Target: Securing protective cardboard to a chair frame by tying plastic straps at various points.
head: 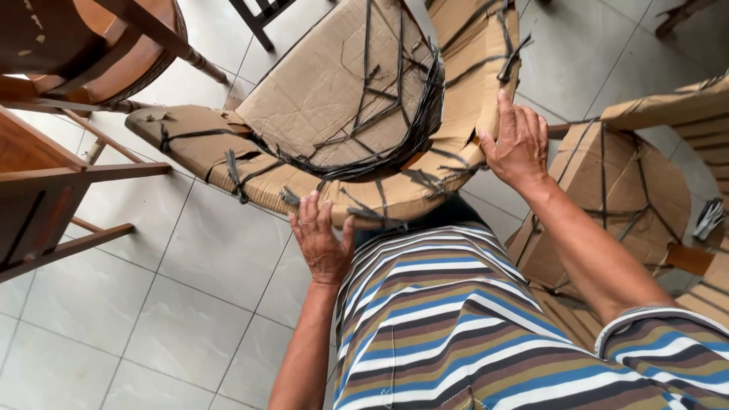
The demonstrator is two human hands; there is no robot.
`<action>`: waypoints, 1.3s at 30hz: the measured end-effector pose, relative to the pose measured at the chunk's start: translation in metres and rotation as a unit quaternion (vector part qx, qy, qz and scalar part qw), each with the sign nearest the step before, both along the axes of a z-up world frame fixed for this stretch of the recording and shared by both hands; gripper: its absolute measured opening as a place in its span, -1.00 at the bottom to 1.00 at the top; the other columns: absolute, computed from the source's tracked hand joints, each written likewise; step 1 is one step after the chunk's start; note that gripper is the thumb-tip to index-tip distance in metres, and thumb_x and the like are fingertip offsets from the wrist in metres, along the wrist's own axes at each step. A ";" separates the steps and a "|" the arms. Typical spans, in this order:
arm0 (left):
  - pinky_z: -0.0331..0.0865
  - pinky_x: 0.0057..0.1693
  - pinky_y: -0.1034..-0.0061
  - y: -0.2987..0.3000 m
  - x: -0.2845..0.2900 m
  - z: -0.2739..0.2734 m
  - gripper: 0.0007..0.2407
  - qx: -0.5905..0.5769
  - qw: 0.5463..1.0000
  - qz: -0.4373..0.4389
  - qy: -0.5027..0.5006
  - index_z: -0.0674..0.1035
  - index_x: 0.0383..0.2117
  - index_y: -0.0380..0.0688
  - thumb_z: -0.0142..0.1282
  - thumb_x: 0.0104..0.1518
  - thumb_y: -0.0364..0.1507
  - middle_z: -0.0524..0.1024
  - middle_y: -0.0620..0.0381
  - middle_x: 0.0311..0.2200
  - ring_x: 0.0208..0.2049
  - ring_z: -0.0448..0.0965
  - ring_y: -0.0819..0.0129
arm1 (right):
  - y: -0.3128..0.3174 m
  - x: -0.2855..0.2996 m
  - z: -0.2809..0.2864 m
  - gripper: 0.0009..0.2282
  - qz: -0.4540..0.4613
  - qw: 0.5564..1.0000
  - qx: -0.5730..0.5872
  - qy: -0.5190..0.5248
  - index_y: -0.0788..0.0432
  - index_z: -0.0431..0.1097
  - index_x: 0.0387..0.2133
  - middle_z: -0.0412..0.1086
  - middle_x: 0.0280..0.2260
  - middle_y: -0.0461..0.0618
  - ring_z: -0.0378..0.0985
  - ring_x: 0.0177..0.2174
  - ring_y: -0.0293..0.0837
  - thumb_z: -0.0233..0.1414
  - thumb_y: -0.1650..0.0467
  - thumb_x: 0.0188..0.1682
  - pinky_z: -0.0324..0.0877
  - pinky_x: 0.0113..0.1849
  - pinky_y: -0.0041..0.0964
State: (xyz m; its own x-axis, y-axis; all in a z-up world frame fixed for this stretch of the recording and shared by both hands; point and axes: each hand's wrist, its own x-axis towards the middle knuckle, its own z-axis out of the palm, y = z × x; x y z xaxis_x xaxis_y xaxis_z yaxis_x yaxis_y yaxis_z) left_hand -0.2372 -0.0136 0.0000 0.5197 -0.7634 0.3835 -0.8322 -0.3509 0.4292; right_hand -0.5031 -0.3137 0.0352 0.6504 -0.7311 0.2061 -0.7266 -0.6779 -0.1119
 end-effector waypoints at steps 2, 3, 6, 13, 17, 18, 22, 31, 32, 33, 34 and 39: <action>-0.06 0.43 -0.02 -0.025 0.005 -0.008 -0.60 -0.008 0.999 0.031 -0.005 0.53 0.07 -0.05 0.11 0.24 -0.09 0.41 -0.06 0.27 0.32 0.34 -0.03 | -0.033 -0.006 -0.018 -0.51 0.022 1.000 -0.022 0.001 0.12 0.31 0.24 0.43 -0.15 -0.01 0.46 -0.07 0.05 0.16 0.32 0.01 0.27 -0.03 -0.03; -0.07 0.44 -0.01 -0.023 0.002 -0.007 -0.59 -0.002 0.998 0.064 -0.011 0.54 0.09 -0.03 0.07 0.27 -0.06 0.41 -0.02 0.28 0.32 0.35 0.00 | -0.042 -0.007 -0.030 -0.63 0.046 0.998 -0.030 0.001 -0.02 0.44 0.13 0.44 -0.26 -0.22 0.49 -0.18 -0.11 0.14 0.30 0.03 0.33 -0.12 -0.16; -0.04 0.42 0.00 -0.058 0.004 -0.018 -0.63 0.016 0.992 0.122 -0.024 0.55 0.06 -0.05 0.01 0.32 -0.09 0.44 0.02 0.25 0.31 0.37 0.03 | -0.088 0.019 -0.048 -0.78 0.182 0.977 0.059 -0.092 -0.02 0.55 -0.01 0.49 -0.29 -0.18 0.55 -0.21 -0.05 0.14 0.33 0.09 0.43 -0.09 -0.21; 0.15 0.35 0.13 -0.078 -0.001 -0.039 -0.66 0.106 0.977 0.187 -0.010 0.58 -0.04 0.01 0.13 0.26 -0.07 0.57 0.10 0.03 0.14 0.52 0.10 | -0.138 0.135 -0.015 -0.71 0.288 0.880 0.321 0.200 0.09 0.49 -0.04 0.51 -0.20 0.14 0.56 -0.12 0.25 0.05 0.24 0.06 0.45 -0.07 0.16; 0.19 0.34 0.19 -0.079 -0.004 -0.037 -0.68 0.130 0.969 0.207 -0.025 0.60 -0.15 0.01 0.09 0.25 -0.05 0.58 0.16 -0.05 0.09 0.56 0.17 | -0.146 0.170 -0.123 -0.73 0.369 0.813 0.311 0.325 -0.01 0.52 -0.08 0.55 -0.23 0.01 0.63 -0.19 0.16 0.14 0.23 -0.03 0.51 -0.16 0.13; 0.20 0.34 0.21 -0.080 -0.003 -0.036 -0.67 0.140 0.966 0.216 -0.030 0.60 -0.18 0.02 0.09 0.24 -0.03 0.58 0.18 -0.07 0.08 0.57 0.20 | -0.144 0.175 -0.161 -0.77 0.406 0.794 0.296 0.341 -0.02 0.58 -0.20 0.58 -0.31 0.00 0.66 -0.27 0.18 0.19 0.24 -0.11 0.54 -0.25 0.19; 0.21 0.33 0.22 -0.082 -0.009 -0.035 -0.71 0.172 0.954 0.245 -0.023 0.60 -0.24 0.05 0.12 0.22 -0.05 0.56 0.21 -0.09 0.06 0.57 0.22 | -0.142 0.176 -0.278 -0.82 0.450 0.744 0.271 0.413 -0.09 0.65 -0.42 0.60 -0.43 -0.07 0.69 -0.32 0.07 0.19 0.17 -0.19 0.56 -0.24 0.05; 0.17 0.34 0.28 -0.085 -0.010 -0.033 -0.76 0.162 0.951 0.264 0.005 0.59 -0.38 0.02 0.16 0.18 -0.12 0.56 0.19 -0.25 -0.08 0.62 0.28 | -0.100 0.144 -0.327 -0.56 0.427 0.672 0.337 0.503 -0.06 0.41 0.10 0.24 0.21 0.10 0.50 0.01 0.29 0.13 0.18 -0.08 0.46 0.02 0.17; 0.18 0.35 0.28 -0.083 -0.011 -0.033 -0.76 0.164 0.951 0.262 0.004 0.59 -0.38 0.03 0.15 0.18 -0.12 0.57 0.20 -0.27 -0.09 0.62 0.29 | -0.098 0.137 -0.329 -0.60 0.445 0.679 0.332 0.480 -0.01 0.36 0.05 0.26 0.19 0.12 0.51 0.00 0.28 0.04 0.23 -0.09 0.44 0.05 0.11; 0.18 0.35 0.28 -0.085 -0.008 -0.034 -0.77 0.161 0.953 0.255 0.001 0.59 -0.39 0.04 0.14 0.18 -0.12 0.57 0.20 -0.28 -0.10 0.63 0.30 | -0.100 0.131 -0.331 -0.65 0.455 0.692 0.327 0.455 0.04 0.30 -0.01 0.28 0.16 0.14 0.53 0.00 0.28 -0.05 0.29 -0.09 0.42 0.07 0.05; 0.18 0.35 0.28 -0.089 -0.008 -0.034 -0.77 0.157 0.954 0.256 0.005 0.59 -0.39 0.04 0.14 0.18 -0.12 0.57 0.20 -0.28 -0.10 0.63 0.30 | -0.105 0.123 -0.349 -0.65 0.453 0.692 0.324 0.459 0.04 0.30 -0.01 0.28 0.16 0.14 0.53 0.00 0.28 -0.05 0.29 -0.09 0.42 0.07 0.05; 0.19 0.34 0.28 -0.088 -0.006 -0.032 -0.81 0.148 0.956 0.252 0.005 0.58 -0.41 0.00 0.14 0.16 -0.19 0.56 0.15 -0.33 -0.16 0.64 0.25 | -0.104 0.107 -0.394 -0.81 0.557 0.724 0.169 0.369 0.02 0.49 -0.43 0.52 -0.38 0.01 0.66 -0.33 0.05 -0.10 0.33 -0.16 0.50 -0.18 -0.15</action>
State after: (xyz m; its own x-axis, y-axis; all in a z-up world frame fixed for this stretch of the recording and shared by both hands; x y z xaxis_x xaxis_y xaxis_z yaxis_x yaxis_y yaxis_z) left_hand -0.2429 -0.1014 -0.0325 0.8523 -0.4901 0.1825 -0.5225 -0.8135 0.2554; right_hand -0.3964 -0.4173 -0.3590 0.7176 0.4055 -0.5663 0.3047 -0.9139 -0.2683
